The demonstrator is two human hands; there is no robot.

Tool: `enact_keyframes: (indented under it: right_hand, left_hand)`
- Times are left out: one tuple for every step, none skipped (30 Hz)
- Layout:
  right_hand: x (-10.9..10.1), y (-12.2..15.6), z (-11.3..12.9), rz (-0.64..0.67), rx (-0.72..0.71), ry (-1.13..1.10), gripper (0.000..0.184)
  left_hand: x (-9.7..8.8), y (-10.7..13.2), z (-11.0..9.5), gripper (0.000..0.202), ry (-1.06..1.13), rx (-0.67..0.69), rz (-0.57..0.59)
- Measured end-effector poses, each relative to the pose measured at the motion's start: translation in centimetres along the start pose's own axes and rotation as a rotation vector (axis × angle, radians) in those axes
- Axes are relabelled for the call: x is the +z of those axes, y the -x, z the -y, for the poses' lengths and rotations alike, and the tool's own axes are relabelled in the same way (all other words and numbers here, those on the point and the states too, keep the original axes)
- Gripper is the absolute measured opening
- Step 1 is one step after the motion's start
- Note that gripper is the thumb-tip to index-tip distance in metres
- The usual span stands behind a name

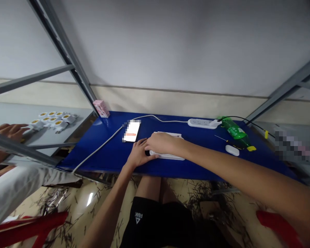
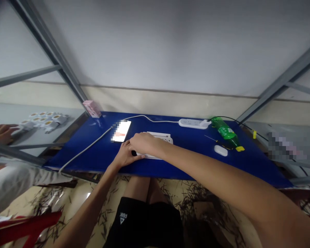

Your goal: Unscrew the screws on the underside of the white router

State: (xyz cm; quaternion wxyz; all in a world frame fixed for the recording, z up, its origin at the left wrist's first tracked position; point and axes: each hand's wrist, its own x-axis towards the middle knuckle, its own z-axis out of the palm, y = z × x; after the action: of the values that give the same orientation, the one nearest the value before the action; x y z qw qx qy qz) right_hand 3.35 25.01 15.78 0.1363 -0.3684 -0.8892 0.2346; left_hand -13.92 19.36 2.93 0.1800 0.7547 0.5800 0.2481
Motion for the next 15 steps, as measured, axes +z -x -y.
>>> enact_keyframes:
  right_hand:
    - [-0.3,0.3,0.3,0.055,-0.002,0.038,0.035]
    - [-0.6,0.5,0.7,0.100,0.000,0.087,0.029]
    - [-0.8,0.7,1.1,0.126,0.004,0.141,0.024]
    - [-1.1,0.8,1.4,0.139,0.005,0.189,0.020]
    - [-1.3,0.9,1.7,0.147,0.001,0.223,0.018]
    - [-1.6,1.0,1.9,0.165,-0.011,0.249,0.018]
    - [-1.8,1.0,2.1,0.191,-0.019,0.272,0.018]
    - [-2.0,1.0,2.2,0.216,-0.018,0.292,0.018]
    - [-2.2,1.0,2.3,0.235,-0.007,0.309,0.017]
    - [-2.3,1.0,2.3,0.246,0.012,0.326,0.017]
    - [-2.4,1.0,2.3,0.254,0.034,0.343,0.020]
    - [-2.5,0.9,2.2,0.266,0.048,0.354,0.022]
    - [-2.6,0.9,2.1,0.278,0.057,0.357,0.024]
    - [-2.7,0.8,2.0,0.291,0.053,0.355,0.025]
    - [-2.7,0.8,1.9,0.310,0.031,0.351,0.024]
  left_hand:
    - [0.0,0.0,0.0,0.069,-0.004,-0.004,0.002]
    - [-0.1,-0.1,-0.1,0.067,-0.008,-0.008,0.003]
    - [-0.1,-0.1,-0.2,0.066,-0.011,-0.011,0.002]
    - [-0.1,-0.1,-0.2,0.066,-0.012,-0.011,0.000]
    - [-0.2,-0.1,-0.2,0.066,-0.012,-0.011,-0.004]
    - [-0.2,-0.1,-0.2,0.065,-0.011,-0.012,-0.009]
    - [-0.2,-0.1,-0.2,0.065,-0.008,-0.012,-0.014]
    - [-0.1,-0.1,-0.2,0.066,-0.005,-0.011,-0.016]
    - [-0.1,-0.1,-0.1,0.067,-0.001,-0.009,-0.018]
    - [-0.1,-0.1,-0.1,0.069,0.003,-0.007,-0.020]
    - [-0.1,-0.1,-0.1,0.071,0.007,-0.003,-0.019]
    - [-0.1,-0.1,-0.1,0.074,0.009,0.002,-0.016]
    - [-0.1,-0.1,0.0,0.076,0.010,0.005,-0.012]
    - [-0.1,-0.1,0.0,0.078,0.010,0.006,-0.007]
    - [-0.1,-0.2,0.0,0.079,0.010,0.004,-0.002]
